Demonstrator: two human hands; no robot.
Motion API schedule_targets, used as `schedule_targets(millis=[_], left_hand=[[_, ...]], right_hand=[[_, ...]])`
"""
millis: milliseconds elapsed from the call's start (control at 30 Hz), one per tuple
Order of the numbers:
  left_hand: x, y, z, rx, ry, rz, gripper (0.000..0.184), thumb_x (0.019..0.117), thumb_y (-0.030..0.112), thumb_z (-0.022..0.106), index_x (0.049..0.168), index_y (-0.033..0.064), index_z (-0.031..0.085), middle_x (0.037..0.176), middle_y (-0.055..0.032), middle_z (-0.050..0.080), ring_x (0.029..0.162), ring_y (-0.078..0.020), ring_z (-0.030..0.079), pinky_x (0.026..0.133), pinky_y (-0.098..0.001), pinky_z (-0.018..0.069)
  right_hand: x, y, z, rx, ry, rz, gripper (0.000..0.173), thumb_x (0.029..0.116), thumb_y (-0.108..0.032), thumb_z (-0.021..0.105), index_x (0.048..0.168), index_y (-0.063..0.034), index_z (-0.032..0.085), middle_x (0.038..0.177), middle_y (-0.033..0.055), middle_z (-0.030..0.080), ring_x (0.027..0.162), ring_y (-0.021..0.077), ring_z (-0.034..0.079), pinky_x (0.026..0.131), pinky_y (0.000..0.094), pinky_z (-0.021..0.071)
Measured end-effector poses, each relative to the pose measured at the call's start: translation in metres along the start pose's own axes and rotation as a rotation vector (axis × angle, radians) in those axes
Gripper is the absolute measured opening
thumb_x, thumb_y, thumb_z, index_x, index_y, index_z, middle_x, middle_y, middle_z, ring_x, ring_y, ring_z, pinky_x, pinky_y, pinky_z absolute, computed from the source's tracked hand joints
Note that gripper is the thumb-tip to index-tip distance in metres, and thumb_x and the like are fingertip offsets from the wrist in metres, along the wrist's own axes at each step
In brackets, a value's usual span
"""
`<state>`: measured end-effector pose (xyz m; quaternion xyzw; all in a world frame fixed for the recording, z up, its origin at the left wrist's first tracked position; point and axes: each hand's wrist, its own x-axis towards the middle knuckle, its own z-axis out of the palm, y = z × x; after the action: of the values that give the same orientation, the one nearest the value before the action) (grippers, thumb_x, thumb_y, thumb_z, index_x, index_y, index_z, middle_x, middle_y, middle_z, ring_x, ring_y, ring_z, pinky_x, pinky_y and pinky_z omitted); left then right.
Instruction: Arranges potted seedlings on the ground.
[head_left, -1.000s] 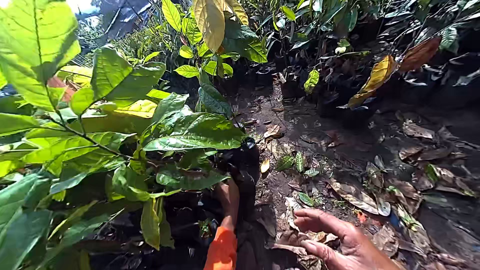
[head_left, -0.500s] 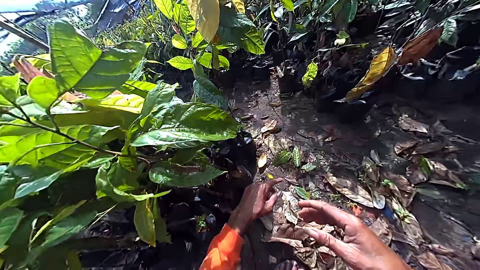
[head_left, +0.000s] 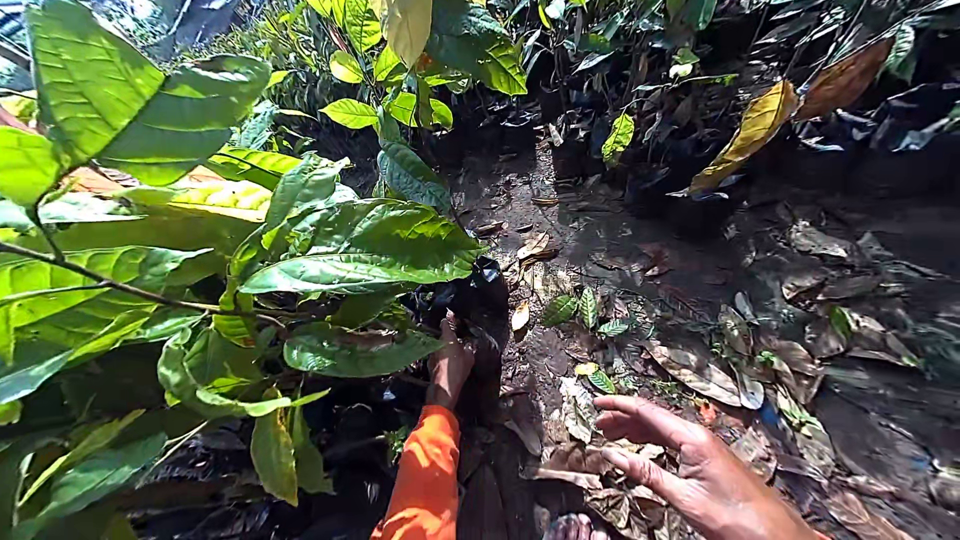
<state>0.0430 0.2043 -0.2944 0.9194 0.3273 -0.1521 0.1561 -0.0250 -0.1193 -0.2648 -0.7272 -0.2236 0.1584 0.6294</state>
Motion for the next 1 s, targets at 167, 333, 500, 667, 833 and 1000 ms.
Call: schedule_targets(millis=[167,333,500,667,833,1000], left_hand=[[0.000,-0.001,0.006,0.077,0.000,-0.001,0.054,0.0949,0.019,0.067,0.146,0.0092,0.052,0.127,-0.0226,0.067,0.116,-0.0398,0.066,0.097,-0.0582,0.0521],[0.005,-0.007,0.010,0.099,0.006,0.031,0.041,0.0997,0.022,0.062,0.140,0.0145,0.061,0.127,-0.0175,0.069,0.118,-0.0371,0.065,0.098,-0.0586,0.0507],[-0.004,-0.005,0.005,0.087,0.067,0.058,0.039,0.1008,0.024,0.059,0.138,0.0125,0.062,0.123,-0.0174,0.070,0.117,-0.0366,0.066,0.099,-0.0580,0.0505],[-0.055,0.034,0.014,-0.202,0.231,0.416,0.044,0.0982,0.023,0.065,0.136,0.0026,0.062,0.095,-0.0193,0.075,0.088,-0.0379,0.074,0.081,-0.0583,0.0574],[-0.105,0.027,0.031,-0.365,-0.188,0.697,0.077,0.0959,0.023,0.071,0.160,0.0065,0.032,0.095,-0.0120,0.074,0.077,-0.0243,0.071,0.076,-0.0451,0.0597],[-0.101,-0.080,0.020,-0.544,0.529,0.215,0.022,0.0990,0.012,0.060,0.113,-0.0036,0.067,0.089,-0.0111,0.071,0.068,-0.0157,0.067,0.066,-0.0355,0.0582]], right_hand=[[0.000,0.004,0.001,0.007,0.013,0.036,0.050,0.0945,-0.036,0.071,0.133,-0.0043,0.064,0.116,0.0071,0.074,0.102,0.0121,0.072,0.091,0.0301,0.0604],[0.001,0.006,0.001,0.011,0.010,0.040,0.050,0.0947,-0.036,0.070,0.133,-0.0043,0.064,0.115,0.0065,0.074,0.102,0.0116,0.073,0.091,0.0294,0.0604],[0.001,0.005,0.001,0.018,-0.009,0.040,0.050,0.0950,-0.031,0.072,0.134,-0.0011,0.063,0.116,0.0111,0.073,0.102,0.0142,0.073,0.092,0.0305,0.0599],[0.000,0.010,0.001,0.009,-0.015,0.078,0.049,0.0954,-0.031,0.071,0.134,-0.0023,0.063,0.117,0.0096,0.073,0.103,0.0145,0.073,0.092,0.0318,0.0606],[0.000,0.007,-0.001,-0.023,-0.005,0.103,0.049,0.0952,-0.027,0.071,0.135,0.0005,0.061,0.118,0.0126,0.073,0.104,0.0168,0.073,0.094,0.0336,0.0597],[-0.004,0.018,-0.009,-0.012,-0.005,0.141,0.050,0.0957,-0.028,0.070,0.135,0.0011,0.060,0.117,0.0132,0.073,0.102,0.0169,0.073,0.091,0.0332,0.0603]])
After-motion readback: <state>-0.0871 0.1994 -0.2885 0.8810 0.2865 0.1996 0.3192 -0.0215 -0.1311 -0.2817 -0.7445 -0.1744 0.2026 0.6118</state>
